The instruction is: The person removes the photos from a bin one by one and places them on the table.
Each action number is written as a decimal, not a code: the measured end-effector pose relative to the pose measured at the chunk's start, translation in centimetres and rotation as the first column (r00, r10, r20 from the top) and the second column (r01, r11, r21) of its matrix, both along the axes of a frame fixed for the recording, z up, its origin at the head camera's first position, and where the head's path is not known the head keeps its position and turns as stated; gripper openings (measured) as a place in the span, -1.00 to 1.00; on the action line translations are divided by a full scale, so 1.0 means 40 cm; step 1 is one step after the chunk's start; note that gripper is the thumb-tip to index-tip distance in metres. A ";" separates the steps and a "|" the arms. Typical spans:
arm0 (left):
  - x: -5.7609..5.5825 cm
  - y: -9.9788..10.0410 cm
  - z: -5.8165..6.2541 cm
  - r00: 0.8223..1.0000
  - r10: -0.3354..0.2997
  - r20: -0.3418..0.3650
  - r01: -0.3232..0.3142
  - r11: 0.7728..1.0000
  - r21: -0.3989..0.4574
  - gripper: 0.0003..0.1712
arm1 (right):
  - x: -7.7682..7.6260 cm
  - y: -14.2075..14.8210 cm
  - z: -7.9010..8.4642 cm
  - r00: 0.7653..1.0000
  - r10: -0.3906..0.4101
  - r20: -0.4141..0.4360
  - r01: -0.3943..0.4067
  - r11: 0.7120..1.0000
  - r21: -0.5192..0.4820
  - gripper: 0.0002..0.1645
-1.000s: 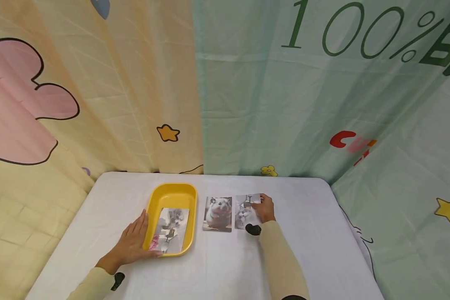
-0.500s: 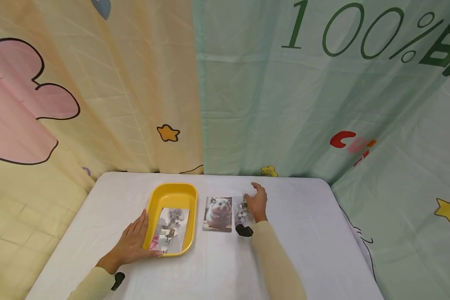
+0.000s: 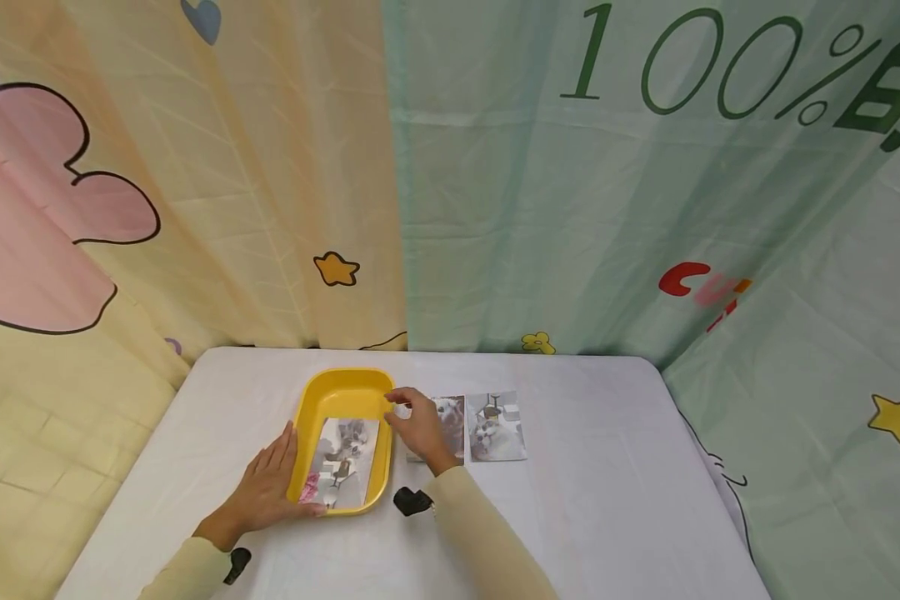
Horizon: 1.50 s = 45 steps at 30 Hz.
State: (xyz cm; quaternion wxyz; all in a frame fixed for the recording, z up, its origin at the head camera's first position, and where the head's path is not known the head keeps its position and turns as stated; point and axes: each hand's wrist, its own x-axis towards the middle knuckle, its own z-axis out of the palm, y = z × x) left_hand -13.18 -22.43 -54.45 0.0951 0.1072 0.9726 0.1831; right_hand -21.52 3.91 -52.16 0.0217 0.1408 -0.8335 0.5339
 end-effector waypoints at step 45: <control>0.005 0.000 0.000 0.998 -0.014 -0.059 0.015 1.000 0.021 0.64 | 0.014 -0.241 -0.104 0.973 -0.166 0.162 0.142 0.979 0.149 -0.64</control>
